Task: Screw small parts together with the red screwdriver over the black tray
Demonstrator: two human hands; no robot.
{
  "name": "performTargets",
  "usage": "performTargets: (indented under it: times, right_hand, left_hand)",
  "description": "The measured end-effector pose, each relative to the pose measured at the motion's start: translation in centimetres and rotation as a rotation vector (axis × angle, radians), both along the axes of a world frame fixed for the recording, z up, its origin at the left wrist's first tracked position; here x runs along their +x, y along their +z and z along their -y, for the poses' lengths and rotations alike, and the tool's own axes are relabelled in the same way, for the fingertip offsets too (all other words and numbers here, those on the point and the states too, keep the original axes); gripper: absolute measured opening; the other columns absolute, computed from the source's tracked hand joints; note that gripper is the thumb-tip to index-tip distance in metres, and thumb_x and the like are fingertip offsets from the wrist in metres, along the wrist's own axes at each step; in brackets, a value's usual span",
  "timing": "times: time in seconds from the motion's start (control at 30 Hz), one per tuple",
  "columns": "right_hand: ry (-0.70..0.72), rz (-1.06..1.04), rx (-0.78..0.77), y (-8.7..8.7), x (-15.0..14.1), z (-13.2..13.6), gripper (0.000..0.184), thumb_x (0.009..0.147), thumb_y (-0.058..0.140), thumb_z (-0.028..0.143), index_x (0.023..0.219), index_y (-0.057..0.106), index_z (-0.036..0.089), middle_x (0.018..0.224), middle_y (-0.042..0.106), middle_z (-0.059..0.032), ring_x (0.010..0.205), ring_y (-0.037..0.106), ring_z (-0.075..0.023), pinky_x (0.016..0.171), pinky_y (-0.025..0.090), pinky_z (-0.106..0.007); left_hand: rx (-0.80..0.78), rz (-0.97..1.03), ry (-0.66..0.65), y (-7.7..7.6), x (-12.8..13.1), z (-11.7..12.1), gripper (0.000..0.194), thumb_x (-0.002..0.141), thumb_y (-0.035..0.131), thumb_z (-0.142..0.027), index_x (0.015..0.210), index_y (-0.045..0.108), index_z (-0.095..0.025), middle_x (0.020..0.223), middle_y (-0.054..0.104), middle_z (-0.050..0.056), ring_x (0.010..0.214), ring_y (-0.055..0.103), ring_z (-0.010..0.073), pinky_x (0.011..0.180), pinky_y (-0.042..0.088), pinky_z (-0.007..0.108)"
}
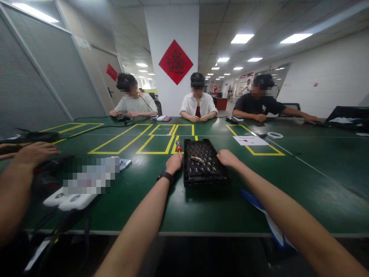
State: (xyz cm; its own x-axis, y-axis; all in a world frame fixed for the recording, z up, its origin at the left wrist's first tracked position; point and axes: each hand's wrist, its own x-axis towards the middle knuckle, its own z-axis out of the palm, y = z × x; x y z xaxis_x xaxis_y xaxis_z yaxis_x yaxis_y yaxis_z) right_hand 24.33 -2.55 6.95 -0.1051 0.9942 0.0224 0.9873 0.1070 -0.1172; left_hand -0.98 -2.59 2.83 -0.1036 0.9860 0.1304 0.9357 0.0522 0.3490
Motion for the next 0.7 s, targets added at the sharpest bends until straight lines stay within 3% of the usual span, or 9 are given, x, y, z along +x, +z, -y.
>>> performTargets:
  times: [0.13,0.43,0.7]
  right_hand:
    - [-0.002,-0.02,0.019,-1.1,-1.2,-0.1,0.038,0.084,0.034,0.024,0.093,0.066,0.006,0.101,0.065,-0.021,0.093,0.061,-0.0218,0.073,0.04,-0.023]
    - [-0.016,-0.061,0.052,-2.5,-0.8,0.4,0.04,0.084,0.032,0.026,0.088,0.067,0.007,0.101,0.064,-0.0209,0.094,0.06,-0.0238,0.076,0.039,-0.025]
    - [-0.11,-0.125,0.092,-2.5,-0.4,1.3,0.041,0.086,0.032,0.038,0.084,0.064,0.012,0.092,0.065,-0.0172,0.083,0.061,-0.023,0.068,0.039,-0.027]
  left_hand:
    - [0.017,0.048,0.025,-0.3,-0.5,-0.6,0.048,0.09,0.016,-0.033,0.092,0.061,-0.016,0.102,0.065,0.014,0.093,0.062,0.0222,0.072,0.045,0.028]
    - [0.158,0.151,0.125,-0.8,-0.1,-1.1,0.047,0.092,0.015,-0.035,0.095,0.057,-0.015,0.1,0.065,0.015,0.093,0.06,0.023,0.073,0.042,0.029]
    - [0.38,0.0,0.09,1.1,1.2,0.6,0.046,0.093,0.014,-0.038,0.09,0.055,-0.017,0.086,0.065,0.011,0.079,0.06,0.0206,0.062,0.035,0.027]
